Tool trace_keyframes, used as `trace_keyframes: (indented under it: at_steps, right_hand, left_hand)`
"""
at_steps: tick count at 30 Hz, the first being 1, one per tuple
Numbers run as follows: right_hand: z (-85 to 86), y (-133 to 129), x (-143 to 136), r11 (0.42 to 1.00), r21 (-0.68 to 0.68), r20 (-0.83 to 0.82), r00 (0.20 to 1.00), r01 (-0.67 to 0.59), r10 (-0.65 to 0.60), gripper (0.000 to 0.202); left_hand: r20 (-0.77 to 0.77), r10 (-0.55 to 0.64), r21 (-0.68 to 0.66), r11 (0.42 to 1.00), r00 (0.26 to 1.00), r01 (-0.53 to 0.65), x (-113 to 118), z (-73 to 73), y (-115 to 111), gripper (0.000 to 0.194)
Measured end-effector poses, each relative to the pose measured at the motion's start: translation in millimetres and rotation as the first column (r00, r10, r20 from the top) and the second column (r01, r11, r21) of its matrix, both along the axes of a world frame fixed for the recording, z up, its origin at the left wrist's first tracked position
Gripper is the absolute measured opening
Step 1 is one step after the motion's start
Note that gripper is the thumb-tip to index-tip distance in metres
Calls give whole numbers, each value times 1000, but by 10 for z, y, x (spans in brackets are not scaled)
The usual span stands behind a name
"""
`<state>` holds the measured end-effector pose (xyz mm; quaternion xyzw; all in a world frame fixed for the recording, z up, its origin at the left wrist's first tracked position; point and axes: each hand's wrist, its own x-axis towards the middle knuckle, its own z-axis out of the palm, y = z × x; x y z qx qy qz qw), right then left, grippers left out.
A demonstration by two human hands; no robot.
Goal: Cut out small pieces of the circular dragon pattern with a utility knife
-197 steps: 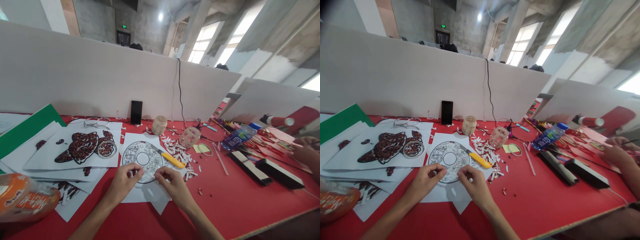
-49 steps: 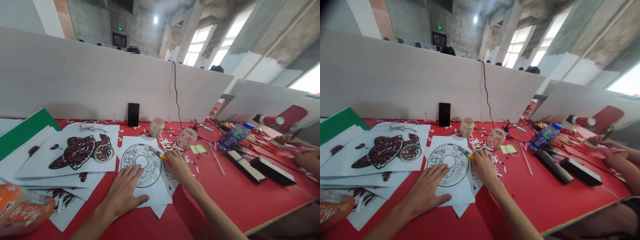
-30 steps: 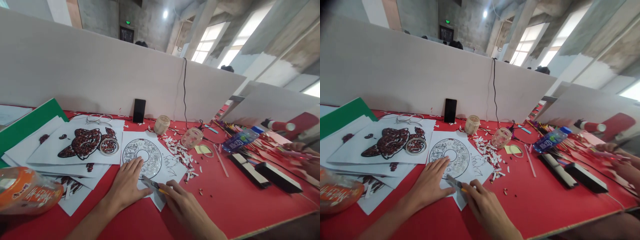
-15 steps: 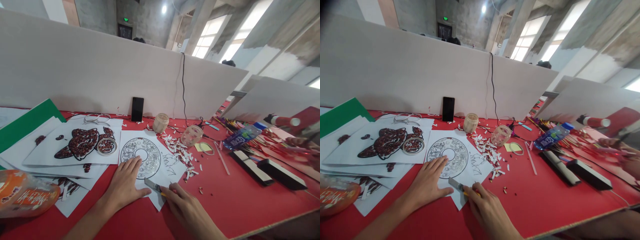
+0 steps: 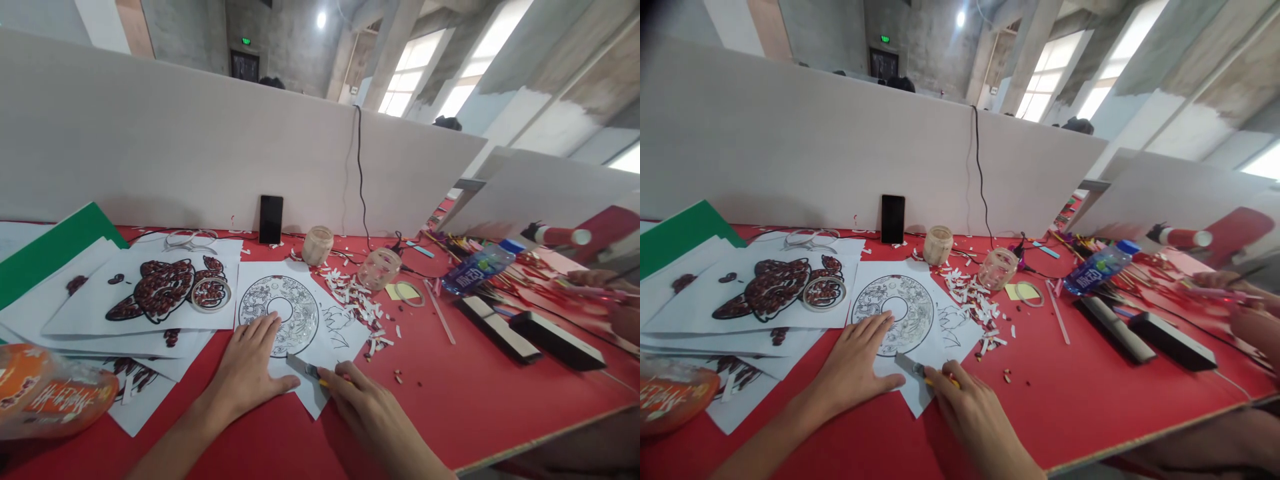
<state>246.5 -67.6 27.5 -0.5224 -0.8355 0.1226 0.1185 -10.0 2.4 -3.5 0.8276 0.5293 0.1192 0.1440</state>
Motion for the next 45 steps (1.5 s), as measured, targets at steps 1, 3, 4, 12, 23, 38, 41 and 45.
trace_keyframes:
  at_steps: [1,3,4,12,23,38,41,45]
  right_hand:
    - [13,6,-6,1000,-14,-17,1000,18,-19,44]
    - [45,15,-24,996,-61,-66,995,68,-72,40]
    - [66,21,-36,991,-100,-96,990,93,-103,38]
    - [296,140,-95,911,-364,-161,951,192,-264,27]
    - [-107,-51,22,964,237,231,971,-122,66,44]
    - [119,431,-520,996,-32,-85,993,83,-85,10]
    - [125,582,-708,989,-109,-27,994,104,-108,9]
    - [134,697,-793,977,-153,100,986,146,-131,11]
  left_hand:
    - [0,1,-5,1000,1000,-1,0,8,0,102]
    - [1,-1,-17,1000,1000,1,-1,24,-2,103]
    - [2,0,-23,1000,1000,0,-1,32,-3,102]
    - [-12,1,-44,999,1000,-2,1,41,-5,102]
    - [89,-25,130,991,996,13,-50,0,-6,54]
    - [109,50,73,996,993,-58,47,96,-10,52]
    - [114,57,58,996,992,-63,56,92,-4,51]
    - [117,67,51,996,991,-73,62,77,9,52]
